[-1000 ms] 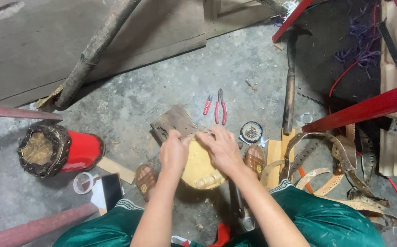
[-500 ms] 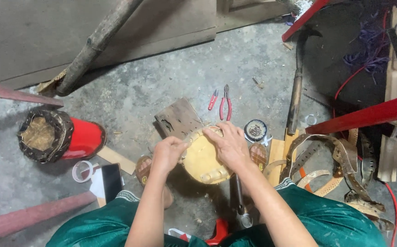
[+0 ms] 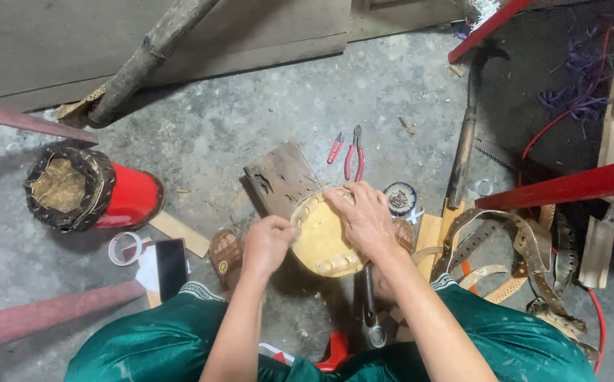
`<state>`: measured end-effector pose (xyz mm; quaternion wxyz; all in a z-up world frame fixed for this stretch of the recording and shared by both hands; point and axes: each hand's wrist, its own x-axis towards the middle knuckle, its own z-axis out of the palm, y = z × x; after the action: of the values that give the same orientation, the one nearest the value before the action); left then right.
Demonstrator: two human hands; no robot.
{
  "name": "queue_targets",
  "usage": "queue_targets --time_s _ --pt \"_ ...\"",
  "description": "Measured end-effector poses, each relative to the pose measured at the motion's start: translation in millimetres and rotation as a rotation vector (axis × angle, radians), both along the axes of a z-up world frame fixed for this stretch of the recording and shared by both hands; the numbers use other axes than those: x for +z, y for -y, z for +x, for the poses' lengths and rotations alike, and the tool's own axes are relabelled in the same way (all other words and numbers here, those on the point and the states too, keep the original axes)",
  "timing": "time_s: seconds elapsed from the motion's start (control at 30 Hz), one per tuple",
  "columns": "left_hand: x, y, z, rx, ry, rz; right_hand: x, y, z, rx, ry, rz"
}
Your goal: Stretching a leather skin over a drum frame and securing it with nails using a hammer and pliers.
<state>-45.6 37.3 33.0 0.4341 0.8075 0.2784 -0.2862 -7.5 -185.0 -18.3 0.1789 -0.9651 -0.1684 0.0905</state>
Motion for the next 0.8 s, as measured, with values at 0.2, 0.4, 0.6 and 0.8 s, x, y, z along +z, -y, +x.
queue_targets --time_s 0.2,0.4,0.6,0.8 --pt "-3.5 -4.9 -0.5 0.078 0.106 -0.009 2.8 1.5 0.9 0.013 -0.001 -0.010" --pt "10.2 5.8 -14.6 -0.048 0.275 0.112 4.3 1.1 0.2 0.012 0.000 -0.003" --pt "-6.8 4.7 -26.9 -0.289 0.542 0.304 6.9 -0.1 1.3 0.023 -0.020 -0.039" --pt "-13.4 -3.9 -28.9 -0.124 0.394 0.079 5.6 0.4 2.3 0.024 -0.054 -0.032"
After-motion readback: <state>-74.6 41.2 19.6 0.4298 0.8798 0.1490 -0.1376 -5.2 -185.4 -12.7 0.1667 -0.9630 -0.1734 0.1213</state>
